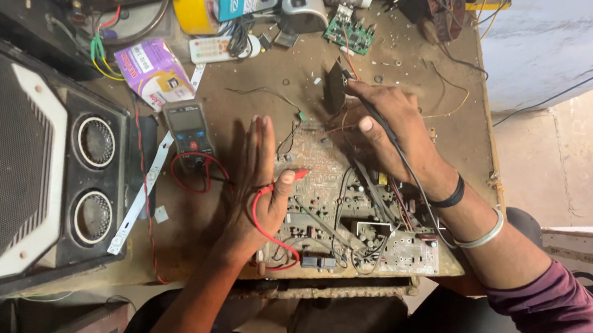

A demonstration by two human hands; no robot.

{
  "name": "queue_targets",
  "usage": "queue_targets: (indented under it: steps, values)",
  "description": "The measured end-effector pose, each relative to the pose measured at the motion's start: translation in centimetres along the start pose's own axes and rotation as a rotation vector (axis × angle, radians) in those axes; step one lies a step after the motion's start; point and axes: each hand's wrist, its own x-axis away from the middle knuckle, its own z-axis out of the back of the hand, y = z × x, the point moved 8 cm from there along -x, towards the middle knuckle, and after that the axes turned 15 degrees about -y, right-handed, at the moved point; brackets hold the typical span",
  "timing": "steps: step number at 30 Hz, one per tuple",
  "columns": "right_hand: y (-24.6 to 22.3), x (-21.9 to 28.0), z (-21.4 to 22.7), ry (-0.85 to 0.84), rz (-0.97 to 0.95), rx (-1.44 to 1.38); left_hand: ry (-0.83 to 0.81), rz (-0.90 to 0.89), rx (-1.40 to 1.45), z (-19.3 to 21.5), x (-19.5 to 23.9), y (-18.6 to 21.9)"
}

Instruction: The person uses a multimeter to test various points on a circuit board. They move the probes across different components and wires, checking electrical continuity or voltage.

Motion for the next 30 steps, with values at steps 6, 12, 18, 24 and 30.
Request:
queue_targets:
  steps: [6,12,18,24,30]
  values:
    - [0.6,0.1,-0.4,-0.058,-0.054,0.009,-0.001,-0.003,-0.079,0.7,-0.3,0.1]
    - [0.9,-0.1,-0.3,-0.016,0.010,-0.158,0.015,0.043,-0.088,1.2,-0.2,-0.3]
    - [0.4,-0.5,-0.8,-0.060,0.101,-0.161,0.110,-0.010,-0.073,2.1,-0.1,-0.2]
    - [1.8,-0.4,-1.4,-0.104,-0.062,-0.194,0.021,-0.020,-0.114,2.3,-0.1,-0.1]
    - [0.6,0.4,-0.1,-0.043,-0.006,-0.206,0.018,-0.042,-0.121,2.4,-0.4,0.1]
